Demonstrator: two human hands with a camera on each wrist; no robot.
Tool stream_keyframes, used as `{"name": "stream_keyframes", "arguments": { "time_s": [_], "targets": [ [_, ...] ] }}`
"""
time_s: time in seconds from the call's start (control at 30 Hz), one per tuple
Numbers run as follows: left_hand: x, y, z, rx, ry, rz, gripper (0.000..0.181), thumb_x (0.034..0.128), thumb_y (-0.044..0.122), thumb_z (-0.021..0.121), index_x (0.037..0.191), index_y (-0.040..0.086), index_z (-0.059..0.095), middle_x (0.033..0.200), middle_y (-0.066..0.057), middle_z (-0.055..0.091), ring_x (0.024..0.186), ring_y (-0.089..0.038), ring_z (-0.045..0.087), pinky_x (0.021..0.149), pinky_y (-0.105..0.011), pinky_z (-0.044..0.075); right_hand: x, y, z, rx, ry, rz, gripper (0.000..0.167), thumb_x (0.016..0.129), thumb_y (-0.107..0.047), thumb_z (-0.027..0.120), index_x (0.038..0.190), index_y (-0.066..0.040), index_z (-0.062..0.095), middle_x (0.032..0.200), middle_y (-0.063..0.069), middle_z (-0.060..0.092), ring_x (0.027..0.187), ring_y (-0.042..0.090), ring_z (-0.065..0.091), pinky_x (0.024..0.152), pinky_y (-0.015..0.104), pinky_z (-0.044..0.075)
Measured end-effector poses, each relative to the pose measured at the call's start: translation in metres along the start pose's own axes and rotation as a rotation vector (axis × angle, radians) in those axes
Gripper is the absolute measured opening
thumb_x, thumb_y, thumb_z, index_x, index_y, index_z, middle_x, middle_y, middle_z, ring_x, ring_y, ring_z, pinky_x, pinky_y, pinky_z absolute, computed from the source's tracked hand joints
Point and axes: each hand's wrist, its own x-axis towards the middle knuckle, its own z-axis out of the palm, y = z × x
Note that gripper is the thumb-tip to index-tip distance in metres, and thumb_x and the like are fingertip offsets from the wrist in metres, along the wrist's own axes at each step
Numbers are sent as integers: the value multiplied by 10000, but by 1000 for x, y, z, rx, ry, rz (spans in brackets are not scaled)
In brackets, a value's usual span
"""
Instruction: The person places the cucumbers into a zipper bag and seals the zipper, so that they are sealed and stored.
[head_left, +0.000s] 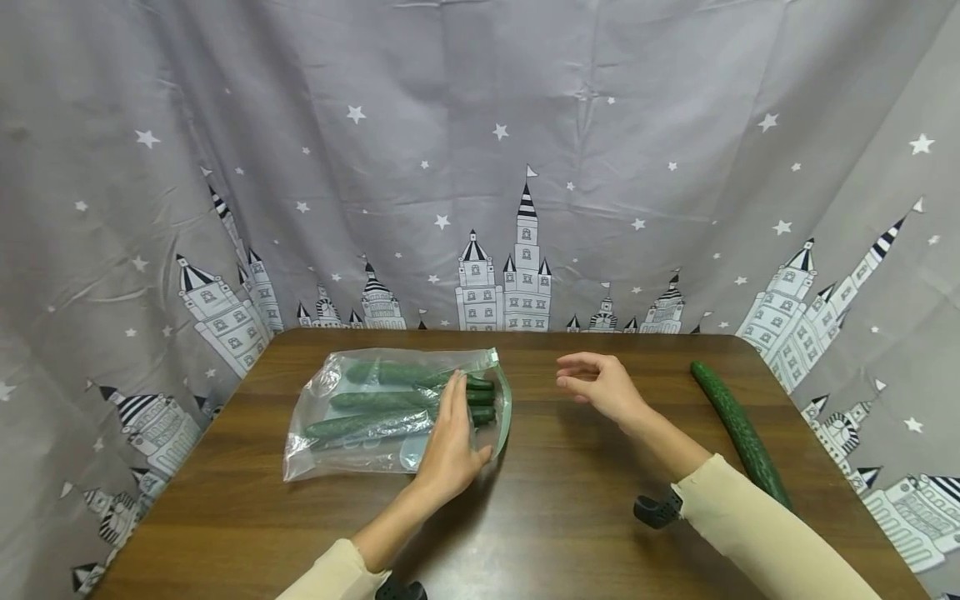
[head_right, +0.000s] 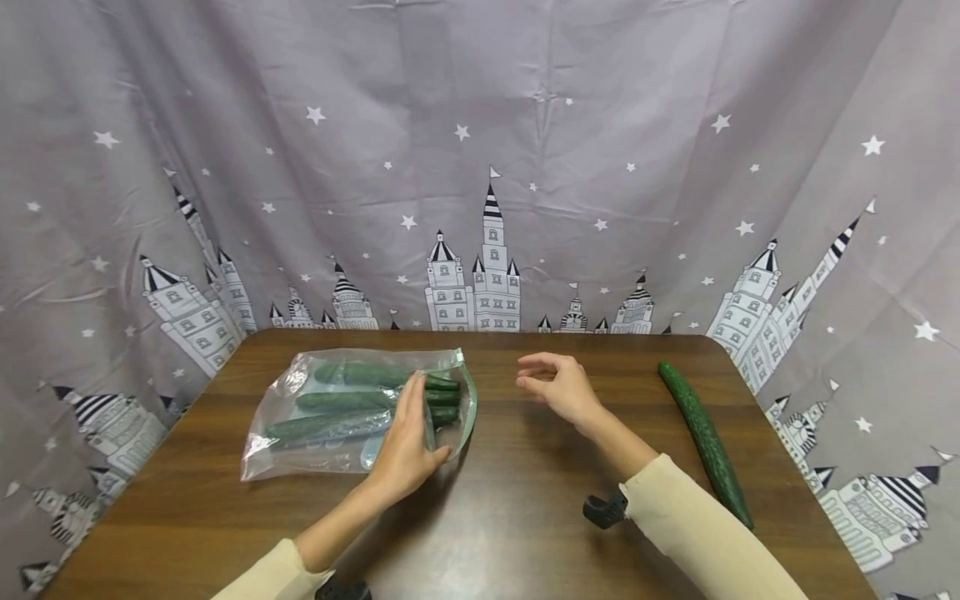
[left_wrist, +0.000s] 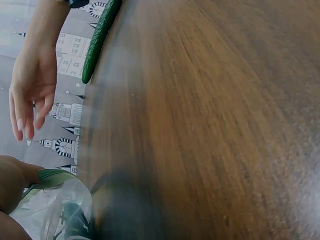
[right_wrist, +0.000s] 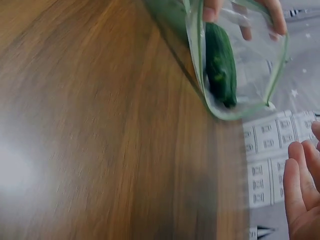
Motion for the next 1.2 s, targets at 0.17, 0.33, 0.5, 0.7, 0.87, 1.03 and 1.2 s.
{"name": "stream_keyframes", "arguments": {
  "time_s": [0.17,0.33,0.5,0.7,0.87,1.03,1.2],
  "targets": [
    [-2,-2,0,-3,7,4,1201,661,-50,922,1606,-45,182,1672,-230,167,1362,-470,447,1062,-547,474,-14,1,-22,-56,1,-11,375,963,-41,727,1314,63,645,1185,270,698,1053,371,705,822,522,615],
    [-3,-1,-2,-7,7,0,1207,668,-42,924,1612,-34,170,1676,-226,157,1372,-466,438,1080,-540,458,-27,3,-42,-101,9,-24,376,969,-37,719,1320,68,636,1158,246,710,1027,368,713,795,503,623],
    [-3,0,-2,-7,19,-4,1207,666,-41,929,1609,-38,176,1679,-220,153,1351,-461,463,1055,-529,485,-39,8,-61,-144,30,-36,382,964,-42,727,1319,66,636,1139,231,721,977,275,733,780,492,627],
    [-3,0,-1,1,18,-13,1218,658,-35,938,1612,-30,181,1680,-208,161,1365,-457,449,1072,-530,469,-56,7,-86,-217,35,-57,413,961,-71,741,1334,63,624,1155,226,715,962,207,734,771,474,631],
    [-2,-1,-1,5,14,-12,1217,661,-36,934,1614,-24,176,1682,-202,158,1325,-454,490,1038,-520,503,-71,7,-105,-263,50,-43,446,967,-123,748,1356,49,614,1206,228,695,979,169,719,780,446,633],
    [-2,-1,1,2,14,-3,1218,657,-37,936,1611,-29,179,1677,-210,166,1293,-457,516,1000,-517,531,-85,12,-123,-307,87,-55,450,971,-137,748,1356,53,615,1201,235,696,944,124,711,754,416,637],
    [-2,-1,1,-8,7,-9,1218,661,-33,936,1613,-30,177,1682,-199,158,1307,-457,505,1020,-510,518,-101,19,-140,-338,132,-68,433,979,-133,737,1346,63,615,1158,198,710,903,88,706,718,401,641]
  ]
}}
